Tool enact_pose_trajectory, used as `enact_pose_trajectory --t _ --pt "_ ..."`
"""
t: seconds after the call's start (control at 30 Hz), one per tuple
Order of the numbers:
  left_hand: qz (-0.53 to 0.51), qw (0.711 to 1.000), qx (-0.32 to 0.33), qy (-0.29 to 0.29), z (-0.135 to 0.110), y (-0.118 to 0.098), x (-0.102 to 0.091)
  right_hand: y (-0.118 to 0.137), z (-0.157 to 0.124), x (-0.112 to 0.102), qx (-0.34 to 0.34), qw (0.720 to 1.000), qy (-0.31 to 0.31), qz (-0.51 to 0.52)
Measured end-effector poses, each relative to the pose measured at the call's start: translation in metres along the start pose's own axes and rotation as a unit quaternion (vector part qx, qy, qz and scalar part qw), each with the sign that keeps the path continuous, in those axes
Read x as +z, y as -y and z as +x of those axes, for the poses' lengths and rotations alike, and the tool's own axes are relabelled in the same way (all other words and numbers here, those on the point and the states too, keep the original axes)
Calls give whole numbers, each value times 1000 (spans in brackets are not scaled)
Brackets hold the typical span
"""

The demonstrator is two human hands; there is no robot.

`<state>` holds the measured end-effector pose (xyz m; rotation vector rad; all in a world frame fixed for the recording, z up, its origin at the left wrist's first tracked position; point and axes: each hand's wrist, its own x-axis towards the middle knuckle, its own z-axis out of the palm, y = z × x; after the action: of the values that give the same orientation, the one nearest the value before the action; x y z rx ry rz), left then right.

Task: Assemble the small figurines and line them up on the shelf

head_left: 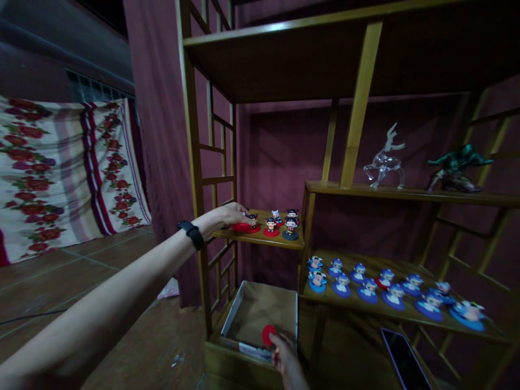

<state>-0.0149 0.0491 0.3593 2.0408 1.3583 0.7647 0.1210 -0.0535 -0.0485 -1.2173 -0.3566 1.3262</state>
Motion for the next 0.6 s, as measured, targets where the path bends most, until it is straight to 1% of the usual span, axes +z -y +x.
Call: enact_pose_trajectory --t 0.13,0.2,0.27,0.4,0.5,0.6 --pt "7 999 -8 -30 8 7 7 -1 1 -1 4 1000 -10 -4" --pt "32 999 -7 -20 13 6 9 -1 3 -1 -1 1000 -17 -5" --pt "57 998 -13 -19 19 1 10 -2 3 -1 0 1000 -25 0" --pt "126 990 -32 -47 31 -16 17 1 -2 1 1 1000 -24 15" --pt "191 980 -33 -38 42 -25 26 3 -5 0 -15 999 -15 24" --pt "238 970 -42 -12 57 -25 34 4 -5 0 -10 999 -20 27"
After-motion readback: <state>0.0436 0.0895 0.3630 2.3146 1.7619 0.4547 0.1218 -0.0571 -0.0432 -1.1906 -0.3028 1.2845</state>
